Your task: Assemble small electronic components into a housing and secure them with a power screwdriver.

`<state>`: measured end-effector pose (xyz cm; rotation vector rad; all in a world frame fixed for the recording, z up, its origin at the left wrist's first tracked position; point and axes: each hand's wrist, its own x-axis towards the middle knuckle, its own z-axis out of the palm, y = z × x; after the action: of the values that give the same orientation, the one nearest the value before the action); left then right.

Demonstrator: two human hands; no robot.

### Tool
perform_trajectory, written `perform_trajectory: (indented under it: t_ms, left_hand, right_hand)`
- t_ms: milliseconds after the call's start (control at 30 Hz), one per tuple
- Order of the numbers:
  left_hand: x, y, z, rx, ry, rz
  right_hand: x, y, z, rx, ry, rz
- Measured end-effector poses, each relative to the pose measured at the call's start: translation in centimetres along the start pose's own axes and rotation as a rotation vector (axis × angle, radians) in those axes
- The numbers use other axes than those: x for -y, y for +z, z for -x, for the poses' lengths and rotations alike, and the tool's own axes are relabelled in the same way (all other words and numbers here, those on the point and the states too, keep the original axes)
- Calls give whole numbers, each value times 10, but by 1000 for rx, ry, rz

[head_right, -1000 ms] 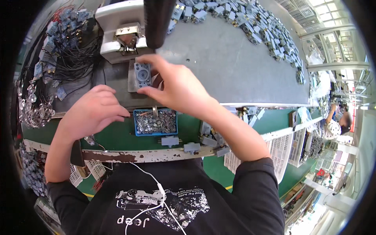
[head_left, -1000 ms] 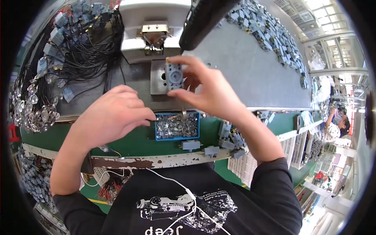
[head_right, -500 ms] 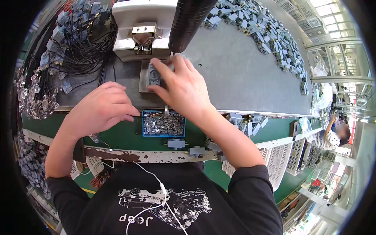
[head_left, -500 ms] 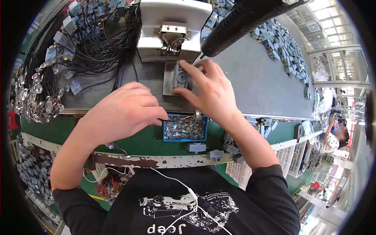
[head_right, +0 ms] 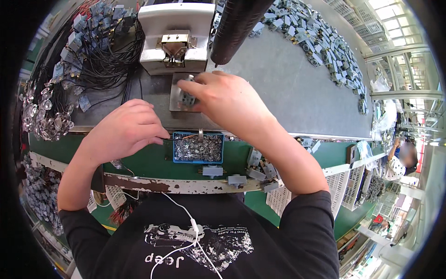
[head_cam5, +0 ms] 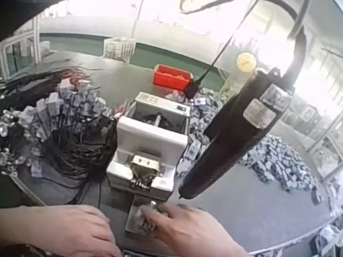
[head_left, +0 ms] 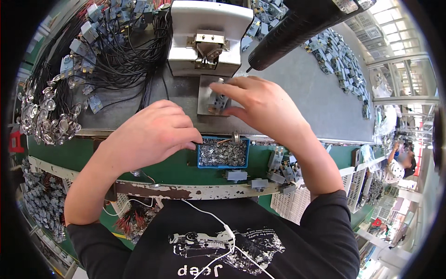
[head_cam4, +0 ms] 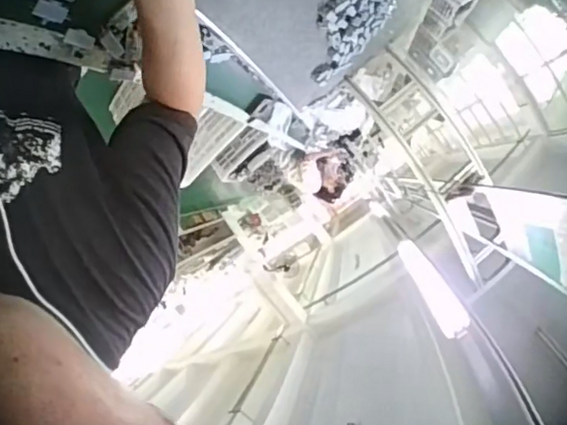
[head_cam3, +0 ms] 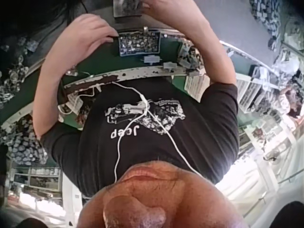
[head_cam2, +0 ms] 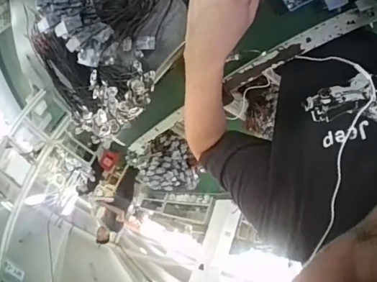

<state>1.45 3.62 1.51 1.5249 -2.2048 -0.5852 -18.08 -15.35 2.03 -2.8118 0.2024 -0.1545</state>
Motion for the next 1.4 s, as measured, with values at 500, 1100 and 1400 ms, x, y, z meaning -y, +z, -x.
perform_trajectory:
  t_ms: [500,1100,1400]
  left_hand:
    - [2,2,-1,-31,18,2]
    - [16,-28,-26,84,-201,178]
    - [-4,0,-31,-325,-106,83]
  right_hand:
    - [6,48,0,-243,179,-93]
    - [14,-28,11,309,308,-590]
    - [17,19,47,-390,237,-638]
